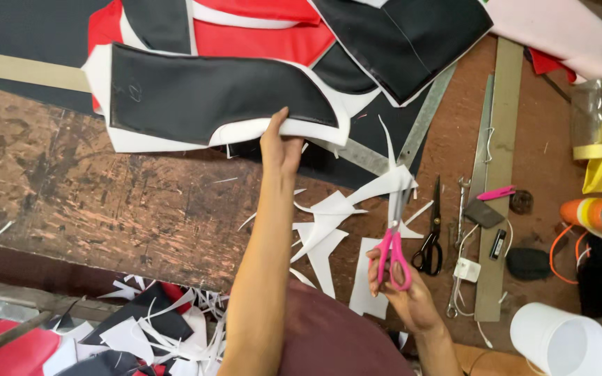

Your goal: The person uses pink-handled scissors to trim the edges of several black leather pieces with white backing on a wooden workbench. They cut along marked lines, rotate the pieces, and discard offcuts, continuing the trimming process across multiple items.

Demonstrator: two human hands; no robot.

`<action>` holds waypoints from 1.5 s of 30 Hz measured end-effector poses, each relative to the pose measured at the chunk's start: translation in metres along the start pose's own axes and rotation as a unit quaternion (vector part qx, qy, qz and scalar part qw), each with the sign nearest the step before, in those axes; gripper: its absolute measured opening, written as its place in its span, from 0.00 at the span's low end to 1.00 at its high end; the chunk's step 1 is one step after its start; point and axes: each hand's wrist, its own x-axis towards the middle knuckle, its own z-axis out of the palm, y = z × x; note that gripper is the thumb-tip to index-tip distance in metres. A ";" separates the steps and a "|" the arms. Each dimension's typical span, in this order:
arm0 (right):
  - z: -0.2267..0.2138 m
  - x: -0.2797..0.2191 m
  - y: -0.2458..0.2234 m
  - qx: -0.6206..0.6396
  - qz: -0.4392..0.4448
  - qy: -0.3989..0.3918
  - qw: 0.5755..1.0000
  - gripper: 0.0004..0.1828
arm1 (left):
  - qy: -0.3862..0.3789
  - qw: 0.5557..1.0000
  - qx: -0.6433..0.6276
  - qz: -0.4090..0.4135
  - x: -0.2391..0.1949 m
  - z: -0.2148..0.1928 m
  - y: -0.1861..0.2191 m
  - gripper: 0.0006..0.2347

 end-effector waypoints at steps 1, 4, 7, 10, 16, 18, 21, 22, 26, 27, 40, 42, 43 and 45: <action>0.000 0.001 -0.007 -0.026 -0.009 -0.034 0.999 0.35 | -0.005 1.000 0.009 0.012 -0.017 0.008 0.006 0.14; 0.011 0.002 -0.018 -0.044 -0.019 -0.099 0.994 0.38 | -0.036 0.997 0.047 0.044 -0.068 0.027 0.017 0.14; 0.022 -0.005 -0.020 -0.036 -0.022 -0.154 0.987 0.38 | -0.062 0.987 0.104 0.104 -0.118 0.045 0.029 0.14; 0.026 -0.008 -0.025 -0.046 -0.033 -0.198 0.979 0.40 | -0.048 0.970 0.156 0.179 -0.164 0.075 0.029 0.17; 0.017 -0.026 -0.034 -0.066 -0.036 -0.272 0.959 0.44 | 0.006 0.931 0.212 0.298 -0.259 0.090 -0.002 0.20; 0.010 -0.030 -0.035 -0.066 -0.037 -0.277 0.958 0.43 | 0.036 0.931 0.221 0.287 -0.278 0.087 -0.015 0.17; -0.001 -0.035 -0.033 -0.043 -0.013 -0.276 0.960 0.42 | 0.035 0.925 0.213 0.313 -0.297 0.082 -0.029 0.16; -0.004 -0.037 -0.031 -0.030 -0.001 -0.275 0.961 0.41 | 0.035 0.924 0.207 0.320 -0.299 0.080 -0.032 0.17; -0.014 -0.044 -0.024 -0.047 -0.002 -0.262 0.964 0.37 | 0.037 0.922 0.198 0.332 -0.310 0.069 -0.036 0.18; -0.016 -0.047 -0.022 -0.051 0.012 -0.261 0.964 0.36 | 0.035 0.922 0.198 0.332 -0.312 0.066 -0.036 0.17; -0.019 -0.058 -0.034 -0.086 0.050 -0.260 0.960 0.29 | 0.050 0.908 0.267 0.320 -0.331 0.051 -0.026 0.17; -0.018 -0.058 -0.034 -0.080 0.059 -0.267 0.959 0.29 | 0.042 0.905 0.278 0.320 -0.331 0.049 -0.023 0.18; -0.017 -0.057 -0.034 -0.078 0.052 -0.278 0.956 0.28 | 0.046 0.905 0.281 0.315 -0.331 0.049 -0.022 0.18; -0.016 -0.057 -0.035 -0.072 0.036 -0.293 0.953 0.27 | 0.058 0.906 0.288 0.305 -0.335 0.047 -0.023 0.18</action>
